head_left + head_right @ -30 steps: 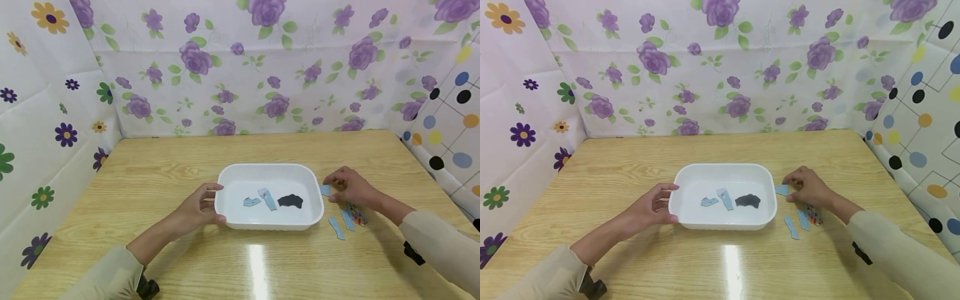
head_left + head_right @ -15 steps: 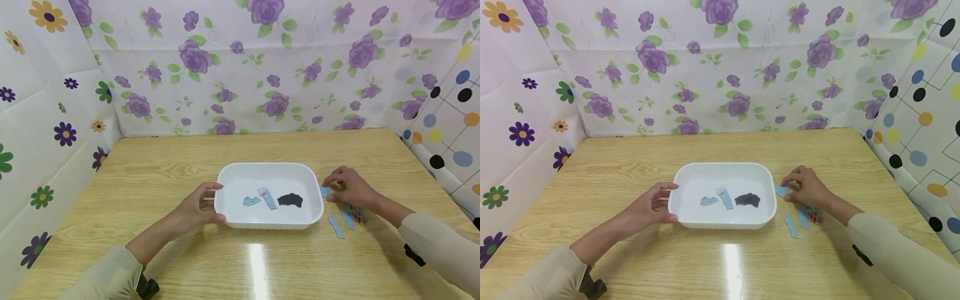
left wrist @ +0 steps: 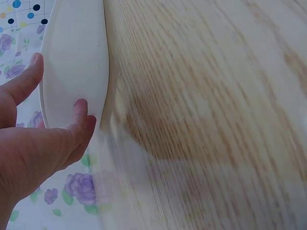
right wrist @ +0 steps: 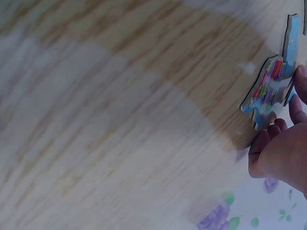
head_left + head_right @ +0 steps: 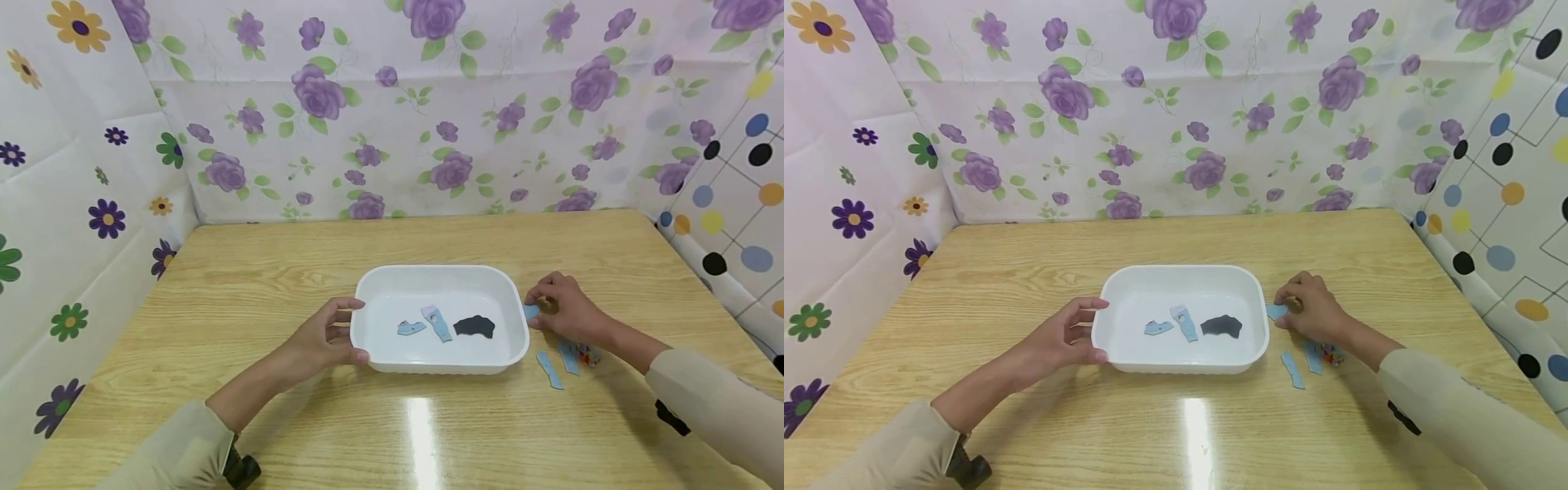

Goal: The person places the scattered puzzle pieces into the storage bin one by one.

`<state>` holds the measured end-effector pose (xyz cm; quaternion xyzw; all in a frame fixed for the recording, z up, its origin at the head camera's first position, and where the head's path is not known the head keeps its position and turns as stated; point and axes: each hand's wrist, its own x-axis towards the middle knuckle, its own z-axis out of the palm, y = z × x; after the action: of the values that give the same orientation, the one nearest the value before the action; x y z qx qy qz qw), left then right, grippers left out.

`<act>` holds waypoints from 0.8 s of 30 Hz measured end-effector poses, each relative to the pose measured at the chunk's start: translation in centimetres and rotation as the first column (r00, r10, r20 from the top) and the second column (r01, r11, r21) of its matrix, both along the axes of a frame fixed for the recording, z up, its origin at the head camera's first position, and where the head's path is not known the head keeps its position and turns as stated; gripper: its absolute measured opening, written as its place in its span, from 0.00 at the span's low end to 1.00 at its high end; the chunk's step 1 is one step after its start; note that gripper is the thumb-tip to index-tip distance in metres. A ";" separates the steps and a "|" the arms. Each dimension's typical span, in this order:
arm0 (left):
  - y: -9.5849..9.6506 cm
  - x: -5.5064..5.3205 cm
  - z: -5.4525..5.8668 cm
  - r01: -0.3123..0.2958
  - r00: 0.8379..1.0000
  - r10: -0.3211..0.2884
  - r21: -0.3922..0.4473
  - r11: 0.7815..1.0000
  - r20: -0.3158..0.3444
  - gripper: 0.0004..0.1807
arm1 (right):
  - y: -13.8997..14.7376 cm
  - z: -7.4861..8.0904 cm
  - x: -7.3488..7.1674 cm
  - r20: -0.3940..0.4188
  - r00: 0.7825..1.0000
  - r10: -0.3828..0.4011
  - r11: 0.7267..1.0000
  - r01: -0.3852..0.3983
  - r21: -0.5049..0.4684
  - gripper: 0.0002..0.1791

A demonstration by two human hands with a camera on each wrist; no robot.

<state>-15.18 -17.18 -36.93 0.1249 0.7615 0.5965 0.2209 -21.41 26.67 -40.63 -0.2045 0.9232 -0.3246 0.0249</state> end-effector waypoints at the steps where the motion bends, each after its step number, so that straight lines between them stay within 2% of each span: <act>1: 0.0 0.0 0.0 -0.001 1.000 0.001 -0.001 1.000 0.000 0.46 | -0.1 0.0 0.1 -0.005 1.000 0.002 1.000 -0.002 0.005 0.12; 9: 0.0 0.0 0.0 -0.008 1.000 0.008 -0.003 1.000 0.002 0.45 | -0.3 0.5 0.2 -0.024 0.999 0.035 0.999 -0.035 0.034 0.10; 14: 0.1 0.0 0.0 -0.007 1.000 0.007 0.000 1.000 0.001 0.45 | 0.1 0.7 0.0 -0.030 0.999 0.016 1.000 -0.016 0.022 0.11; 17: 0.1 0.0 0.0 -0.007 1.000 0.007 0.000 1.000 0.001 0.45 | 0.3 1.0 0.0 -0.008 1.000 -0.002 1.000 0.003 0.017 0.12; 24: 0.0 0.0 0.0 -0.004 1.000 0.004 0.001 1.000 -0.001 0.45 | 0.7 2.4 -0.3 0.015 1.000 -0.005 1.000 0.005 0.012 0.14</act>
<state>-15.13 -17.15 -36.90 0.1236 0.7615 0.5973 0.2192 -21.72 27.38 -38.25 -0.1994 0.9254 -0.3208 0.0324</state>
